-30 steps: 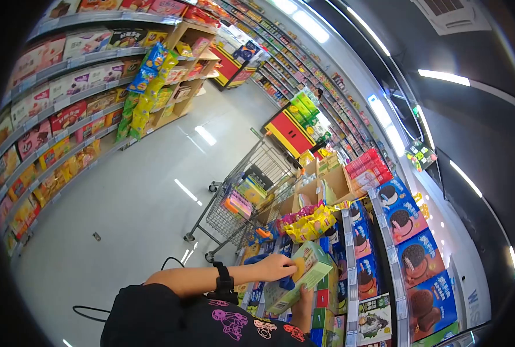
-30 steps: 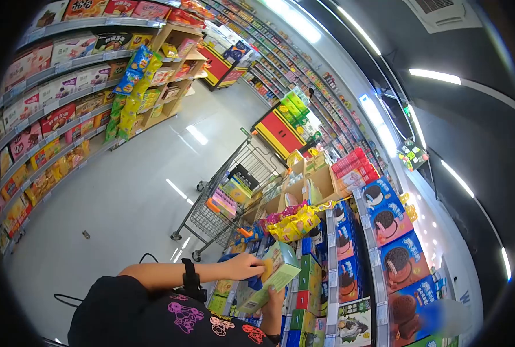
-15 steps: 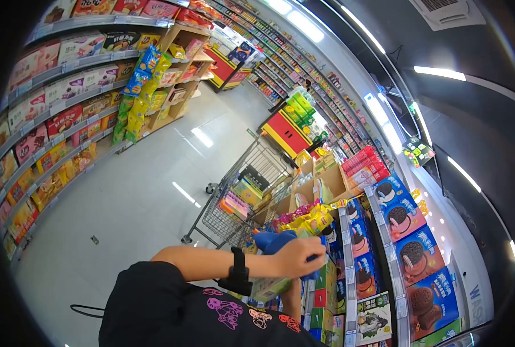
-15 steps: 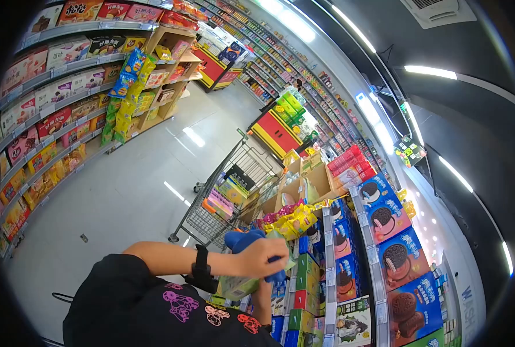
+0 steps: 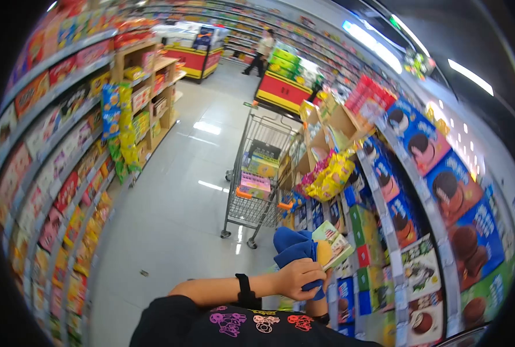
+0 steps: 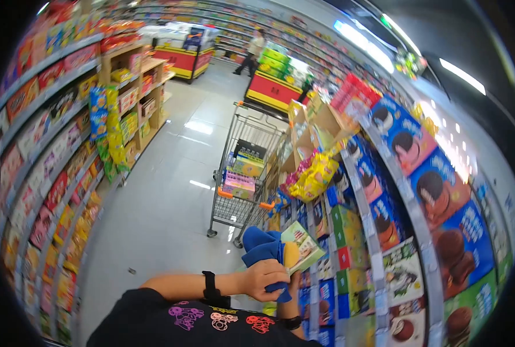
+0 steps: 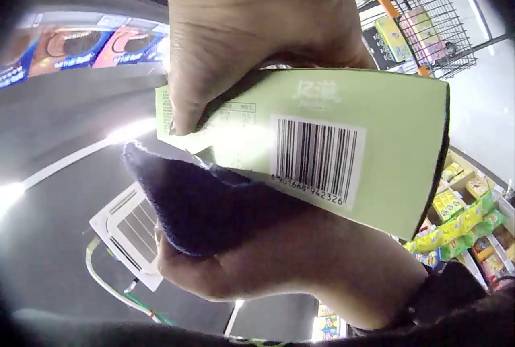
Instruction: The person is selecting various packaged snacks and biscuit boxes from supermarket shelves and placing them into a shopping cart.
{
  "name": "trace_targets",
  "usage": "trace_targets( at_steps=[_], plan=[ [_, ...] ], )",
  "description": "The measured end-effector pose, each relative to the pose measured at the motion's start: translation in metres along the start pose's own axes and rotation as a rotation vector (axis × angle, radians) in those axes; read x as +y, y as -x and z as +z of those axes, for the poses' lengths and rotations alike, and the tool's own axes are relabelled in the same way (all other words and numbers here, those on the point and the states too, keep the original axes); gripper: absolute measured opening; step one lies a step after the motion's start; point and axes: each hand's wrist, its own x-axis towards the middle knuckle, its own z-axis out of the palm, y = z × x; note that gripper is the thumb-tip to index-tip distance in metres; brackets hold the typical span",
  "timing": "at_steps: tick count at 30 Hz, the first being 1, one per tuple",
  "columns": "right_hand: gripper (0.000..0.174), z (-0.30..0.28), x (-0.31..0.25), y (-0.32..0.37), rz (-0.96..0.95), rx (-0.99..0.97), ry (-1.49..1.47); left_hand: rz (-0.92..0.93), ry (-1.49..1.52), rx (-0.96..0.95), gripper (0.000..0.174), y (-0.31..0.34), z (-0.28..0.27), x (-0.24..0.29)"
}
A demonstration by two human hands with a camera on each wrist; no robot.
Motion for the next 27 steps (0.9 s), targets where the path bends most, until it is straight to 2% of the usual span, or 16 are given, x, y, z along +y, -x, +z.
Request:
trace_targets(
  at_steps=[3,5,7,9,12,13,16,17,20,21,24,27],
  plan=[
    [0.062,-0.003,0.004,0.024,0.034,0.113,-0.108,-0.113,-0.025,-0.054,0.026,0.011,0.001,-0.008],
    [0.062,-0.007,0.012,0.052,0.065,0.194,-0.195,-0.602,0.042,-0.033,0.020,0.020,0.006,-0.009],
    [0.062,-0.011,0.021,0.076,0.071,0.263,-0.259,-0.526,-0.148,0.048,0.029,0.032,0.016,-0.034],
    [0.055,-0.023,0.034,0.096,0.054,0.260,-0.309,-0.962,0.317,0.206,0.032,0.041,0.032,-0.029],
    [0.049,-0.018,0.013,0.107,0.059,0.393,-0.510,-0.965,0.402,0.142,0.035,0.042,0.045,-0.022],
    [0.049,-0.019,0.005,0.106,0.009,0.431,-0.532,-0.998,0.402,0.037,0.042,0.047,0.048,-0.022],
    [0.050,-0.030,-0.019,0.112,-0.102,0.521,-0.609,-0.963,0.293,-0.479,0.053,0.063,0.058,-0.028],
    [0.050,-0.032,-0.025,0.116,-0.122,0.550,-0.655,-1.040,0.342,-0.579,0.068,0.070,0.062,-0.030],
    [0.055,-0.046,-0.027,0.147,-0.174,0.626,-0.697,-1.174,0.576,-0.832,0.076,0.055,0.075,-0.018],
    [0.057,-0.048,-0.026,0.162,-0.192,0.663,-0.670,-1.151,0.603,-0.997,0.079,0.049,0.084,-0.016],
    [0.057,-0.060,-0.035,0.206,-0.254,0.778,-0.681,-1.115,0.825,-1.197,0.080,0.054,0.124,-0.004],
    [0.052,-0.078,-0.055,0.250,-0.304,0.873,-0.689,-1.140,1.036,-1.230,0.078,0.052,0.171,0.027]
  ],
)
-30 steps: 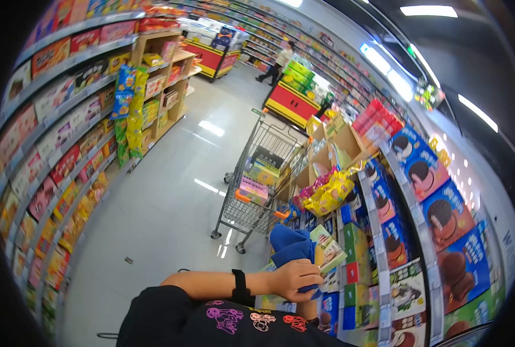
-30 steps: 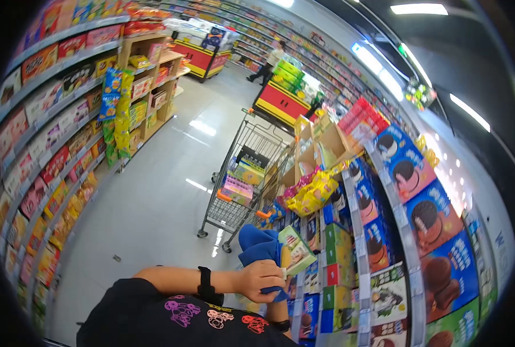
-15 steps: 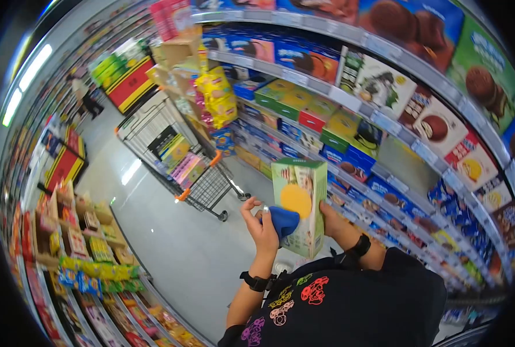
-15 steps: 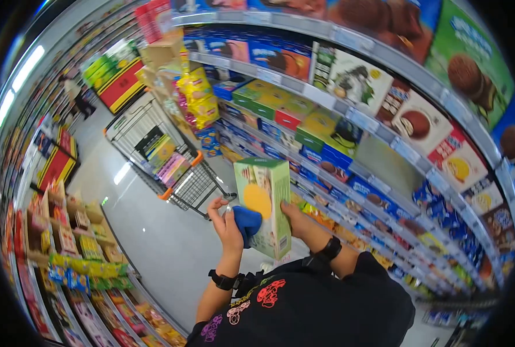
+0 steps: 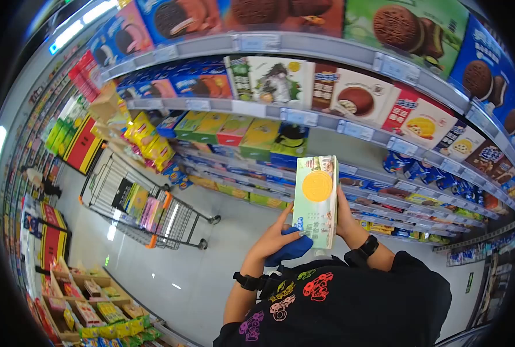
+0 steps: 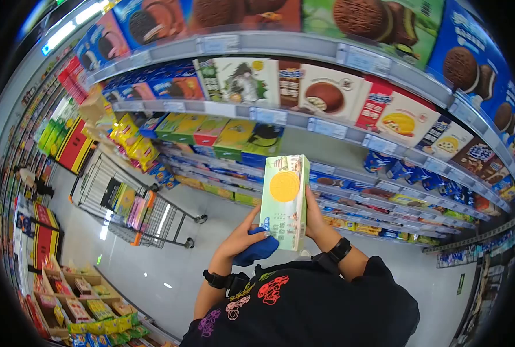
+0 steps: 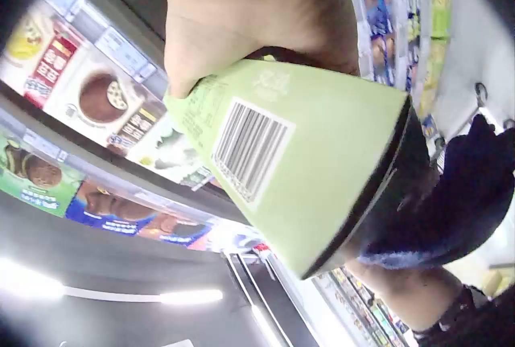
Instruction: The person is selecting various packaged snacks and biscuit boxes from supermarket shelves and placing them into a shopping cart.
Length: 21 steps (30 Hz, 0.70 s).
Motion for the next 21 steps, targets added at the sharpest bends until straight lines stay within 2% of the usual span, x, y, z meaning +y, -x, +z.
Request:
trace_targets(
  at_steps=[1,5,7,8,11,12,15,21],
  plan=[
    [0.051,-0.010,-0.014,0.001,-0.014,0.036,0.027,0.004,0.032,-0.030,0.077,-0.013,0.012,0.005],
    [0.043,-0.065,-0.046,-0.003,-0.074,0.142,0.067,-0.027,0.133,0.094,0.068,-0.065,0.044,-0.001],
    [0.041,-0.070,-0.061,0.000,-0.089,0.203,0.185,-0.010,0.174,0.202,0.062,-0.091,0.052,-0.007],
    [0.040,-0.072,-0.071,0.007,-0.047,0.230,0.207,-0.049,0.195,0.251,0.053,-0.099,0.056,-0.008],
    [0.037,-0.086,-0.081,-0.006,-0.091,0.226,0.268,-0.025,0.151,0.283,0.050,-0.117,0.065,-0.009],
    [0.035,-0.086,-0.086,-0.011,-0.080,0.225,0.159,-0.043,0.175,0.336,0.045,-0.119,0.070,-0.002],
    [0.034,-0.092,-0.097,-0.029,0.028,0.118,0.112,0.041,0.337,0.368,0.043,-0.122,0.072,-0.003],
    [0.037,-0.097,-0.092,-0.046,0.291,0.087,0.248,0.179,0.357,0.663,0.046,-0.135,0.093,-0.014]
  ],
)
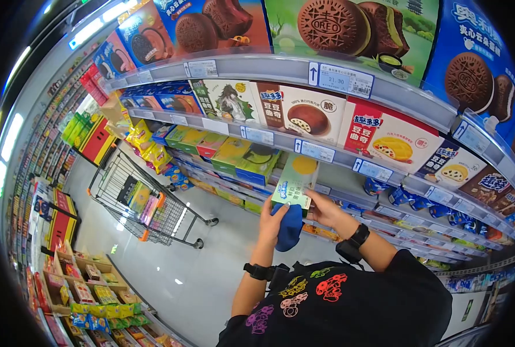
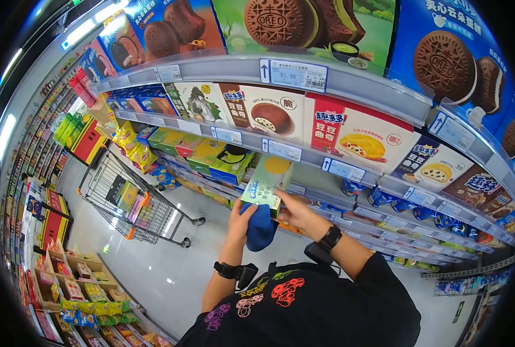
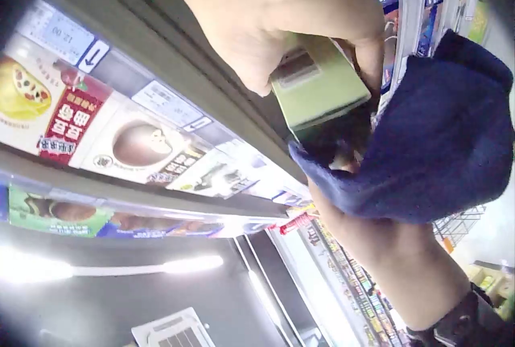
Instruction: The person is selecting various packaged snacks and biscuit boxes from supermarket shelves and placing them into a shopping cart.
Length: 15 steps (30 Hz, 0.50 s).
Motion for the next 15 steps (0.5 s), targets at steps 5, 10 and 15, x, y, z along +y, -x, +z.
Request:
trace_targets(
  at_steps=[5,10,15],
  plan=[
    [0.037,-0.001,-0.001,-0.005,0.017,-0.013,-0.001,0.068,0.075,0.054,0.046,-0.006,0.014,-0.005],
    [0.043,0.015,-0.006,-0.017,-0.048,0.021,-0.036,0.003,0.168,0.096,0.049,-0.016,0.016,0.010],
    [0.046,0.032,0.003,-0.029,-0.198,0.131,-0.093,-0.163,0.381,0.033,0.031,-0.027,0.005,0.022]
  ],
)
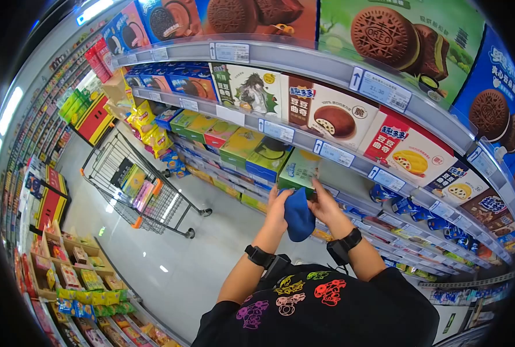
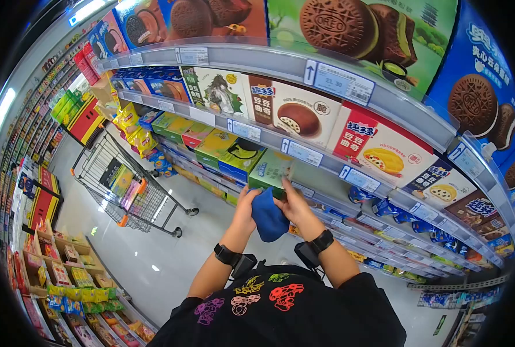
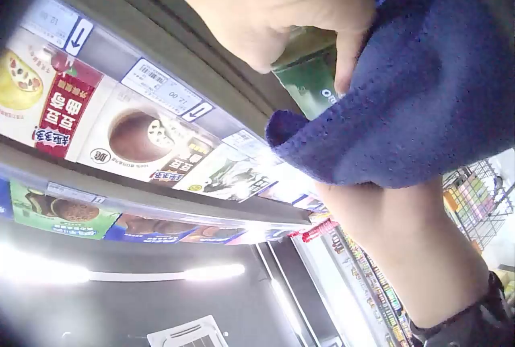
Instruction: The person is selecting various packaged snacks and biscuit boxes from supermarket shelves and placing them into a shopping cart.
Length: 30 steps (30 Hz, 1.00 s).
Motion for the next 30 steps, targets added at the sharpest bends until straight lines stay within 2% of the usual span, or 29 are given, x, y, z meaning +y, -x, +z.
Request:
trace_targets(
  at_steps=[3,4,7,10,12,14,16,18,20,23,25,26,30],
  plan=[
    [0.049,0.003,0.010,0.000,-0.002,0.099,-0.245,-0.235,0.164,-0.131,0.023,-0.008,-0.016,0.007],
    [0.053,0.006,0.016,0.001,-0.084,0.132,-0.235,-0.332,0.225,-0.167,0.023,-0.008,-0.025,0.011],
    [0.056,0.013,0.040,0.013,-0.131,0.064,-0.365,-0.400,0.232,-0.172,0.026,-0.004,-0.048,0.033],
    [0.061,0.016,0.098,0.018,-0.124,0.125,-0.234,-0.465,0.209,-0.125,0.024,-0.008,-0.086,0.048],
    [0.060,0.022,0.143,0.005,0.043,-0.053,-0.134,-0.467,0.164,-0.095,0.025,-0.001,-0.118,0.069],
    [0.057,0.054,0.184,-0.010,0.219,-0.193,-0.053,-0.385,0.222,0.024,0.026,-0.001,-0.160,0.090],
    [0.053,0.110,0.217,-0.019,0.377,-0.300,0.021,-0.304,0.292,0.181,0.026,0.012,-0.205,0.116],
    [0.048,0.176,0.235,-0.015,0.466,-0.457,0.204,-0.180,0.379,0.333,0.025,0.023,-0.241,0.159],
    [0.047,0.220,0.258,-0.035,0.576,-0.649,0.480,0.038,0.314,0.439,0.025,0.027,-0.297,0.183],
    [0.051,0.275,0.310,-0.067,0.493,-0.815,0.749,0.244,0.252,0.674,0.022,0.038,-0.353,0.218],
    [0.048,0.311,0.335,-0.085,0.411,-0.888,0.839,0.355,0.246,0.821,0.032,0.046,-0.375,0.238],
    [0.045,0.323,0.352,-0.096,0.334,-0.926,0.875,0.384,0.272,0.868,0.026,0.048,-0.383,0.249],
    [0.036,0.367,0.417,-0.154,0.097,-1.003,1.065,0.434,0.296,0.821,0.020,0.027,-0.457,0.287]
  ],
)
